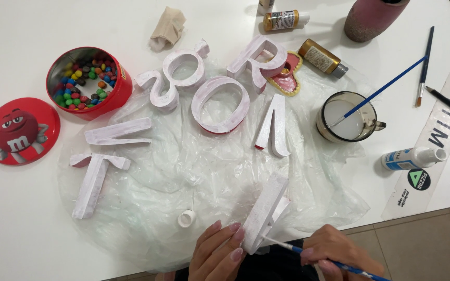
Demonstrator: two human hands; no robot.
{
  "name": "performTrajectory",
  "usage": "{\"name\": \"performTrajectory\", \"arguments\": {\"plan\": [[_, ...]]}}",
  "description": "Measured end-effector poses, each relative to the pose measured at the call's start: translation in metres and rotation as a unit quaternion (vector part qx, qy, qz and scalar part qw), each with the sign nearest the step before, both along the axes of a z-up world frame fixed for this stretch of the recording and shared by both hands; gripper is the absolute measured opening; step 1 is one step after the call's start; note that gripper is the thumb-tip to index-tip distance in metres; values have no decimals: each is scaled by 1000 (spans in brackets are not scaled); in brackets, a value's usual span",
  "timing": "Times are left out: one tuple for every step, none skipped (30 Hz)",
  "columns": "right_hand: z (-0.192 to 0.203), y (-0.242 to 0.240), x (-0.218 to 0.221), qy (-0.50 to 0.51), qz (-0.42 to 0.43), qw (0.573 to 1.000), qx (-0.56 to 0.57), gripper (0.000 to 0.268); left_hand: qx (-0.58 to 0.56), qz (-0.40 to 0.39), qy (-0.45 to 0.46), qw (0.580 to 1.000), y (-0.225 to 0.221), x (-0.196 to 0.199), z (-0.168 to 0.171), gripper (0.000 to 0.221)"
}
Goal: Painting the edges and surfaces of large 3D decorative letters using a paintbrush and white paint on a protected workspace.
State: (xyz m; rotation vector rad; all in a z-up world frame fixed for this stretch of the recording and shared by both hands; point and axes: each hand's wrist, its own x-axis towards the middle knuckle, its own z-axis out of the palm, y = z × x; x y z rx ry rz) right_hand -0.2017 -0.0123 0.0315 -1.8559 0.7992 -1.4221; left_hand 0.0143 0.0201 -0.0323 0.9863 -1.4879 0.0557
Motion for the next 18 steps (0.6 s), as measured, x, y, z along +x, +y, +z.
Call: {"name": "performTrajectory", "arguments": {"plan": [[0,3,0,21,-62,998,7,18,-6,1,2,1000,-1,0,-1,13],[-1,3,0,21,-63,998,7,18,-6,1,2,1000,-1,0,-2,13],[-3,3,0,-14,-38,999,24,17,-5,-1,1,1000,-1,0,-3,15],[-4,3,0,-49,-12,998,42,15,-4,-3,-1,1000,-1,1,-4,17],[-8,4,-10,-49,-13,998,42,15,-4,-3,-1,1000,-1,0,-4,17],[-13,5,-20,-33,-2,998,45,17,-3,2,7,1000,-1,0,-5,18],[-18,6,-31,-18,8,999,48,19,-2,7,15,1000,-1,-1,-6,19],[-17,8,-24,-18,7,999,48,19,-3,6,15,1000,-2,-4,-7,19],[-16,9,-16,-42,-6,997,66,20,-16,25,21,999,-5,-6,-7,17],[-15,10,-9,-65,-18,994,83,21,-29,44,28,998,-7,-9,-8,16],[-13,10,1,-66,-20,994,83,21,-29,43,28,998,-7,-8,-8,16],[-10,9,11,-82,-52,992,82,20,-27,40,26,999,-7,-8,-8,16],[-8,9,22,-99,-84,988,82,20,-24,37,24,999,-7,-7,-7,16],[-13,9,19,-100,-85,988,83,20,-23,37,23,999,-6,-4,-10,16],[-19,9,16,-82,-134,985,70,19,-22,20,17,999,-6,-1,-14,19],[-25,9,13,-64,-183,979,57,18,-22,4,11,1000,-5,1,-18,23],[-27,11,5,-64,-185,979,57,18,-22,2,11,1000,-5,0,-19,23],[-29,14,-3,-50,-172,981,73,21,-21,14,15,1000,-5,-2,-20,21]]}}
